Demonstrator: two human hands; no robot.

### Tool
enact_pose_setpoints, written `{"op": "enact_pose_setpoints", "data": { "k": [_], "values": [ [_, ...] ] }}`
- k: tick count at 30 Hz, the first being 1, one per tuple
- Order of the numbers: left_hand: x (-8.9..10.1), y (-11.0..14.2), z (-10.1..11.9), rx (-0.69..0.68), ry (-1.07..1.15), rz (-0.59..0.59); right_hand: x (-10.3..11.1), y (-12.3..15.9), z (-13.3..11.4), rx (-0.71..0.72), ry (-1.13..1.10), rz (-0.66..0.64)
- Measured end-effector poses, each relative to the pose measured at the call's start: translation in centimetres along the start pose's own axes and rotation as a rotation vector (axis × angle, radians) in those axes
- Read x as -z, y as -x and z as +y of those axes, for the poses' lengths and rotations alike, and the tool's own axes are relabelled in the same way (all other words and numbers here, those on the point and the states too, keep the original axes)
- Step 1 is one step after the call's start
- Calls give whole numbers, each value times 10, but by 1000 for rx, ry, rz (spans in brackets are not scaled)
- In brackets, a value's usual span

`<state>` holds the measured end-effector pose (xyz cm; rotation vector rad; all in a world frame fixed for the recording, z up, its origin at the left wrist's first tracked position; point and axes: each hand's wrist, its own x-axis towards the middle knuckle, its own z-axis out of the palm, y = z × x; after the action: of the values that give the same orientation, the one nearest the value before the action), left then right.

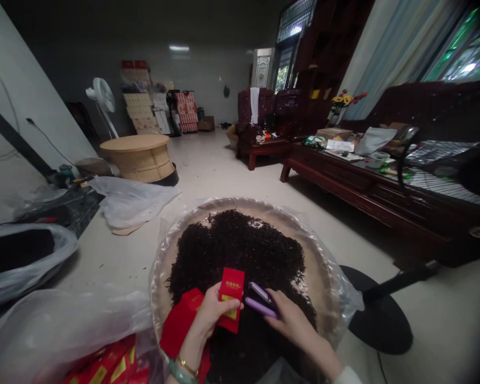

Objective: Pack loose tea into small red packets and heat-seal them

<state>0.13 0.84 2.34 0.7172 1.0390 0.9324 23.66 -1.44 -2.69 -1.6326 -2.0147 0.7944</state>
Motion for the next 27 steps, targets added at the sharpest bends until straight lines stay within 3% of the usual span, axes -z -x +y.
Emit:
{"op": "enact_pose_setpoints", "data": {
  "k": [3, 6, 8, 11, 17, 23, 27],
  "values": [
    [0, 3, 1, -18, -68, 13, 14, -11, 1, -160, -270, 57],
    [1, 5, 2, -30, -140, 13, 39, -22, -10, -301, -523, 2],
    [0, 7, 2, -31, -168, -12, 53, -26, -25, -251, -569, -132],
    [-5, 8, 3, -27, -206, -61, 65, -30, -54, -127, -468, -315],
    [-10, 10, 5, -37, -226, -74, 68, -41, -93, 169, -226, -283],
    [-8, 14, 4, -20, -235, -67, 61, -43, -94, 157, -233, -275],
    [-10, 15, 6, -13, -125, -113, 59, -42, -94, 166, -233, -277]
  ]
}}
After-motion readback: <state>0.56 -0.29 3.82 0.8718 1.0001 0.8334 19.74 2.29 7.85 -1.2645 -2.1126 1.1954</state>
